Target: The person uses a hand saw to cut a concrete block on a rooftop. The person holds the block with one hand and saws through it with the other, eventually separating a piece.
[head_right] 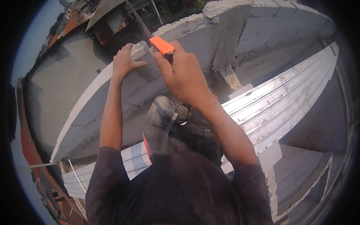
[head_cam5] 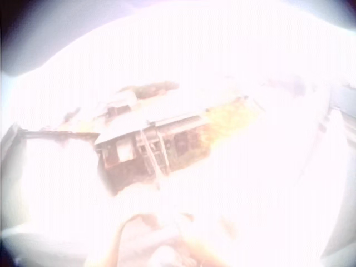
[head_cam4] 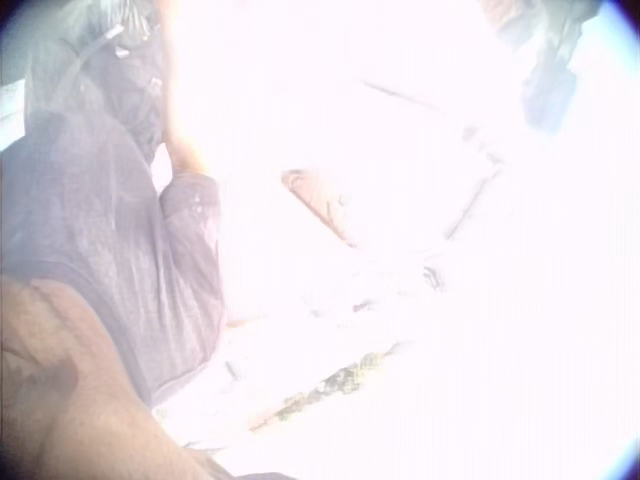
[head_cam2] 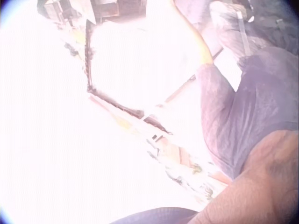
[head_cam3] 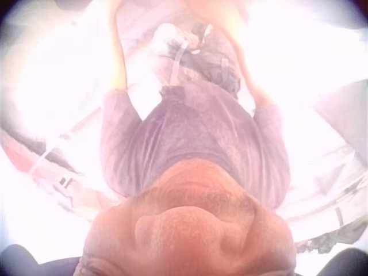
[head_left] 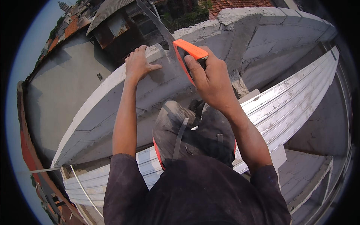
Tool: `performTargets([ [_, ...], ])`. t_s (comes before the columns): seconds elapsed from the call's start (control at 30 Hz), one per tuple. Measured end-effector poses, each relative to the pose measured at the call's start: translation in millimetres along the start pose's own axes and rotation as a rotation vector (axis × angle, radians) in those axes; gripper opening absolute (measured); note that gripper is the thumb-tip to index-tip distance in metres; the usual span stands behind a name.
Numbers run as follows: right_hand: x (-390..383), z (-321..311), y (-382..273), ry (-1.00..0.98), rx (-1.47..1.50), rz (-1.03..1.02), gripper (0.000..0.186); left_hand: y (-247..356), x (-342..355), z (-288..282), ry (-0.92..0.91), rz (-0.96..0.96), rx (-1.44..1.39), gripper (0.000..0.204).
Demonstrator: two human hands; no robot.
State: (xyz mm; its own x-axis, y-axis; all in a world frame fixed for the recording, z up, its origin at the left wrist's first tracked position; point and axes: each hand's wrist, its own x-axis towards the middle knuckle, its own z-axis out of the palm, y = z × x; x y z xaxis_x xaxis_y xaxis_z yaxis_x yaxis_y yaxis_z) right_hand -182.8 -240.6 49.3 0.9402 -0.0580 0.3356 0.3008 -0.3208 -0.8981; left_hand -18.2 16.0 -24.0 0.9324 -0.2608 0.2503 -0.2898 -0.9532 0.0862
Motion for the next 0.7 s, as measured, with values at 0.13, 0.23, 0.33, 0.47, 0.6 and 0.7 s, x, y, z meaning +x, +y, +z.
performTargets([
  [0.13, 12, 17, 38, -0.017, -0.153, -0.054, 0.042, 3, 5, 2, 0.013, 0.016, -0.015, 0.104],
  [0.23, 39, 3, 41, -0.159, -0.122, 0.086, 0.045, -1, 3, 5, 0.029, 0.019, 0.007, 0.104],
  [0.33, 38, -2, 21, -0.102, -0.042, 0.011, 0.051, -4, 1, 7, 0.014, 0.004, 0.035, 0.104],
  [0.47, 38, 10, 20, -0.015, -0.152, -0.066, 0.049, -5, 5, 11, 0.024, 0.02, 0.053, 0.106],
  [0.6, 40, 7, 22, -0.238, -0.182, 0.148, 0.049, -6, 7, 12, 0.023, 0.028, 0.064, 0.106],
  [0.7, 37, 8, 28, -0.122, -0.202, -0.001, 0.044, -3, 6, 11, 0.014, 0.034, 0.067, 0.108],
])
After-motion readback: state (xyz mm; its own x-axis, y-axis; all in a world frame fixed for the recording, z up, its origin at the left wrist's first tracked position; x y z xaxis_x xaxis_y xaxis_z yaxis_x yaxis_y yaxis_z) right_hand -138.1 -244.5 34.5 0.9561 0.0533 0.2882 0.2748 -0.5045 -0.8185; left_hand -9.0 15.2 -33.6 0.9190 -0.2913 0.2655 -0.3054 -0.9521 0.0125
